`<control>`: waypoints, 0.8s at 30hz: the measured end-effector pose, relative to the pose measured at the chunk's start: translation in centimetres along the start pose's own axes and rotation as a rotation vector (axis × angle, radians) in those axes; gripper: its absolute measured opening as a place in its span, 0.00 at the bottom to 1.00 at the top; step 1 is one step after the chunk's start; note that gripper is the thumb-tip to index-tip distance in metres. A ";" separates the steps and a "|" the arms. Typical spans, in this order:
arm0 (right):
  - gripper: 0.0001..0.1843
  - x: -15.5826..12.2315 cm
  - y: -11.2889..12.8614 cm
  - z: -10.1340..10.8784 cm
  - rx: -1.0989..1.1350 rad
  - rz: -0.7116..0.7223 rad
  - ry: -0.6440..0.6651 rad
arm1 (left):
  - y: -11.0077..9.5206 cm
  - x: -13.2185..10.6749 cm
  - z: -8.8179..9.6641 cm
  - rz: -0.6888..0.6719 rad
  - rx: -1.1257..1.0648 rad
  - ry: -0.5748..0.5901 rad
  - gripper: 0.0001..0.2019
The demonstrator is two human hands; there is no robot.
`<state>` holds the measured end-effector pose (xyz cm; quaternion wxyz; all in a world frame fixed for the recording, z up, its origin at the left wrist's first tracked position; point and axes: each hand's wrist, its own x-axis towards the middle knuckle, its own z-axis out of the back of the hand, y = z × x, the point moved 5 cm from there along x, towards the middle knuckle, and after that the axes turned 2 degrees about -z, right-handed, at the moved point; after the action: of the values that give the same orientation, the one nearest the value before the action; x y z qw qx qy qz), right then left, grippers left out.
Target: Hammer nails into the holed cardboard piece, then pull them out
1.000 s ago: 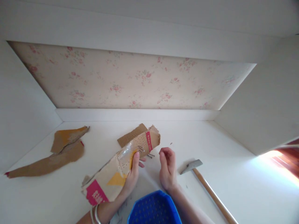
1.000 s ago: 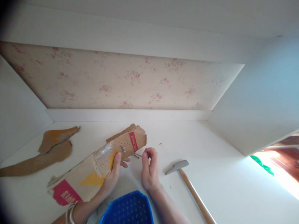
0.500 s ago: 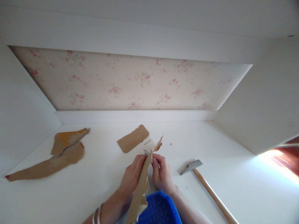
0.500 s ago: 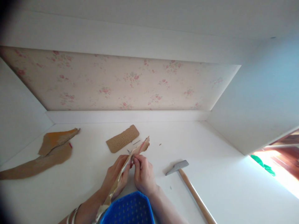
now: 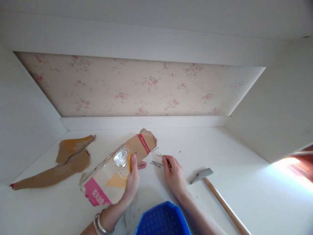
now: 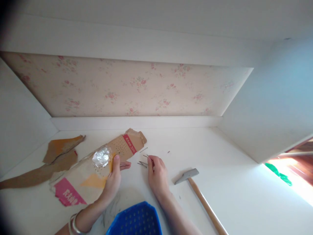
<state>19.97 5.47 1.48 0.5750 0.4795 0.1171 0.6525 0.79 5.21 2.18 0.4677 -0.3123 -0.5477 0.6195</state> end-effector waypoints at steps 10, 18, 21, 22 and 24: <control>0.15 -0.2 0.6 -1.3 -0.173 0.055 0.248 | -0.1 -0.7 -0.8 0.162 0.068 0.213 0.37; 0.13 -0.2 0.8 -1.4 -0.180 0.038 0.255 | 0.3 -1.0 -1.2 0.231 0.099 0.327 0.36; 0.11 -0.2 0.9 -1.1 -0.164 0.008 0.201 | 0.2 -0.8 -1.2 0.208 0.127 0.306 0.36; 0.11 -0.3 0.9 -0.8 -0.155 -0.004 0.178 | 0.2 -0.8 -1.1 0.203 0.145 0.290 0.36; 0.11 -0.4 1.1 -0.4 -0.127 -0.016 0.147 | 0.4 -0.7 -1.1 0.195 0.177 0.270 0.37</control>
<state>18.90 4.92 1.84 0.5992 0.3921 0.1210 0.6874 1.96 4.99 1.48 0.5002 -0.4017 -0.3907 0.6601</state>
